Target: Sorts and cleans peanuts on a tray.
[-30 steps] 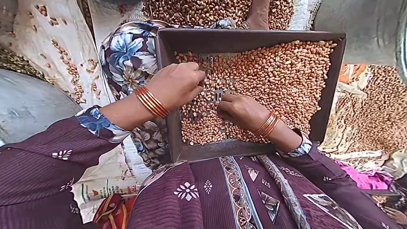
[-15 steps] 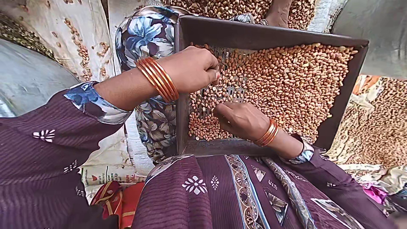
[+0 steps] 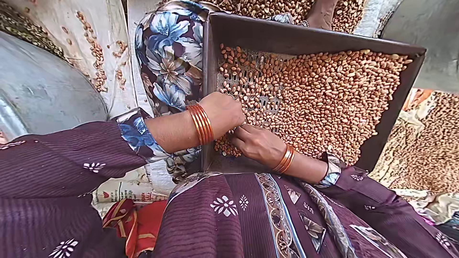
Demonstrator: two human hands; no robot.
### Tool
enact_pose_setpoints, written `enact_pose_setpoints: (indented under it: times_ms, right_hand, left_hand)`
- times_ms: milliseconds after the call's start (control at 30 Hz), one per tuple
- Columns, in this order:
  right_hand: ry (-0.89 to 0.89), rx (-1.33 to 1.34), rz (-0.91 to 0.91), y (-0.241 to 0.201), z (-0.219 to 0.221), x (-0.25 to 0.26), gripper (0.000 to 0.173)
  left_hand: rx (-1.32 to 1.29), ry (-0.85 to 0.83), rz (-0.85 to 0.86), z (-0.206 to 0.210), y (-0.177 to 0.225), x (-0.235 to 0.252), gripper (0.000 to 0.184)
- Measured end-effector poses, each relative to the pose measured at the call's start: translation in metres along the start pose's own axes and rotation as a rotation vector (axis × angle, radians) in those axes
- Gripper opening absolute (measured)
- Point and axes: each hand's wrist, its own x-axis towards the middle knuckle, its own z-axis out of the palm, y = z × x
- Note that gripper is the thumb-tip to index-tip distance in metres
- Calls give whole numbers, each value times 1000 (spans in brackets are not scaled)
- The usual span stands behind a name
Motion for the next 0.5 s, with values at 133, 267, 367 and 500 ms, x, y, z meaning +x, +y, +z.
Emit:
enact_pose_setpoints:
  times_ms: [133,267,367,500]
  right_hand:
    - [-31,0,12,-1,2,-1,13]
    - [-74,39,47,1,-2,0,12]
    - [-151,144,88,10,-7,-1,14]
    - [-145,202,185,33,-52,-3,11]
  left_hand:
    - [64,11,-67,4,15,0,13]
    - [129,13,-178,10,30,-1,11]
    - [146,125,-258,25,42,-5,7]
    - [152,140,-307,31,52,-4,13]
